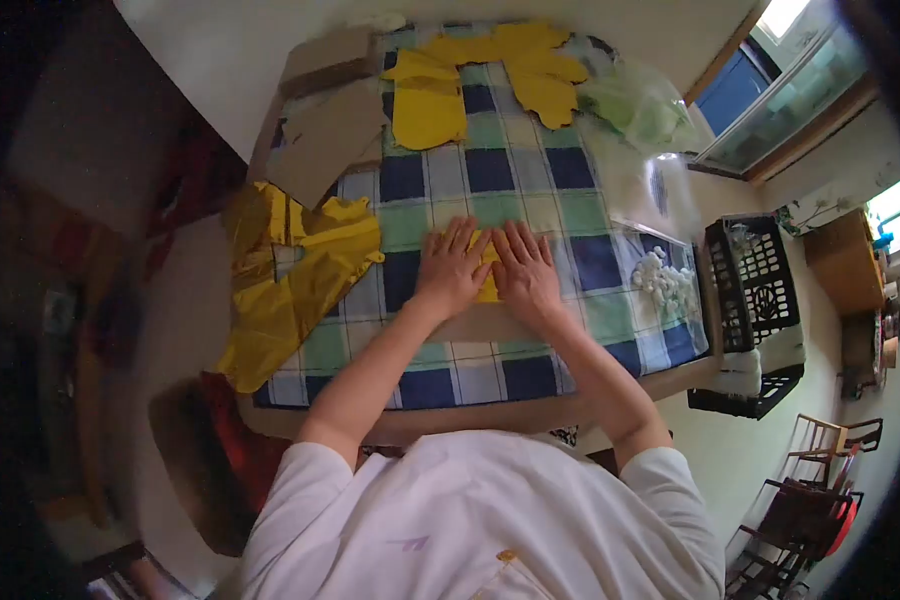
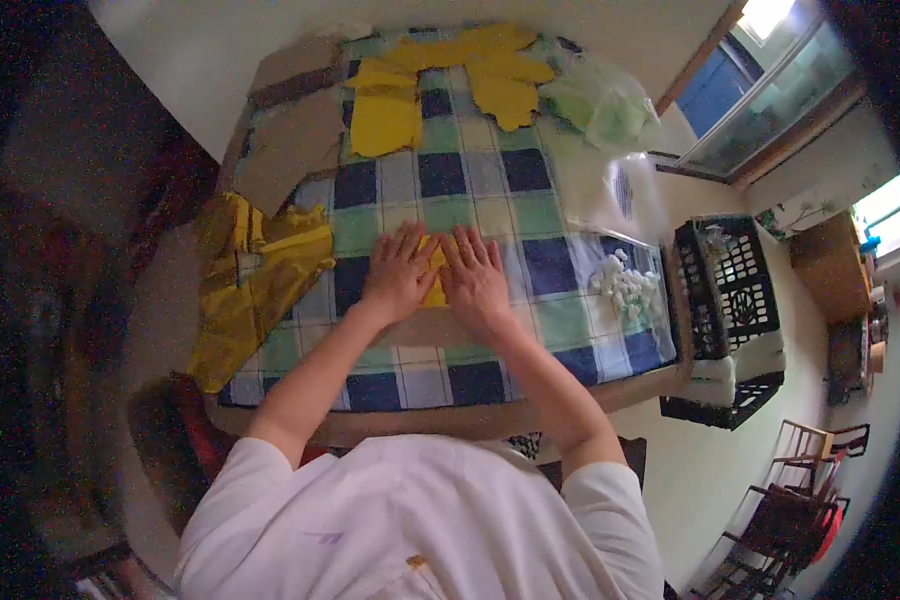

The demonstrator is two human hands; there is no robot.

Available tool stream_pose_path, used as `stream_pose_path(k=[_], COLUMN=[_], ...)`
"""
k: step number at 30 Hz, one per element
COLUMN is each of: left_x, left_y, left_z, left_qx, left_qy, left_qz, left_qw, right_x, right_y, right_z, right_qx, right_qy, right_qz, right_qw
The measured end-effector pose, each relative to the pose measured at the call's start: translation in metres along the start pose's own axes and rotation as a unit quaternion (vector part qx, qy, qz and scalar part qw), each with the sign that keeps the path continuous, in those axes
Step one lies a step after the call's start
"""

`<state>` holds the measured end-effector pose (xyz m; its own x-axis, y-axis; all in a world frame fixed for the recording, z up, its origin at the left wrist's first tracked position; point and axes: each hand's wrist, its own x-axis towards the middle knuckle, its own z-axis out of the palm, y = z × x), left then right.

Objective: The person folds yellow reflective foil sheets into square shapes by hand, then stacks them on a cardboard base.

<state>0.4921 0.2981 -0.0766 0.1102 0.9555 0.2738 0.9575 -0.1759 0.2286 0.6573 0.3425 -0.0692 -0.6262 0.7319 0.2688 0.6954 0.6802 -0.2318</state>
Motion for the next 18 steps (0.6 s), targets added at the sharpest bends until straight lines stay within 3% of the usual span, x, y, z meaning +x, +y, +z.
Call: stream_pose_path(k=[6,9,12,15,18], left_x=[-0.003,-0.003,-0.002,-0.005,-0.004], left_y=[0.002,0.002,0.000,-0.001,0.002], left_z=[-0.003,-0.005,-0.002,0.001,-0.002], left_qx=[0.004,0.005,0.007,0.010,-0.003], left_qy=[-0.014,-0.018,-0.001,-0.003,-0.013], left_qz=[-0.012,-0.011,-0.005,-0.012,-0.028], left_qw=[1.000,1.000,1.000,1.000,1.000], right_x=[-0.030,-0.045,-0.063,-0.063,-0.048], right_y=[0.013,0.025,0.020,0.003,0.009], right_z=[-0.017,-0.021,-0.032,-0.034,-0.035], right_qx=[-0.020,0.021,0.010,0.088,0.108], right_qy=[0.014,0.131,0.023,0.039,0.021], right_qz=[0.023,0.049,0.205,0.264,0.258], right_qw=[0.999,0.990,0.978,0.960,0.960])
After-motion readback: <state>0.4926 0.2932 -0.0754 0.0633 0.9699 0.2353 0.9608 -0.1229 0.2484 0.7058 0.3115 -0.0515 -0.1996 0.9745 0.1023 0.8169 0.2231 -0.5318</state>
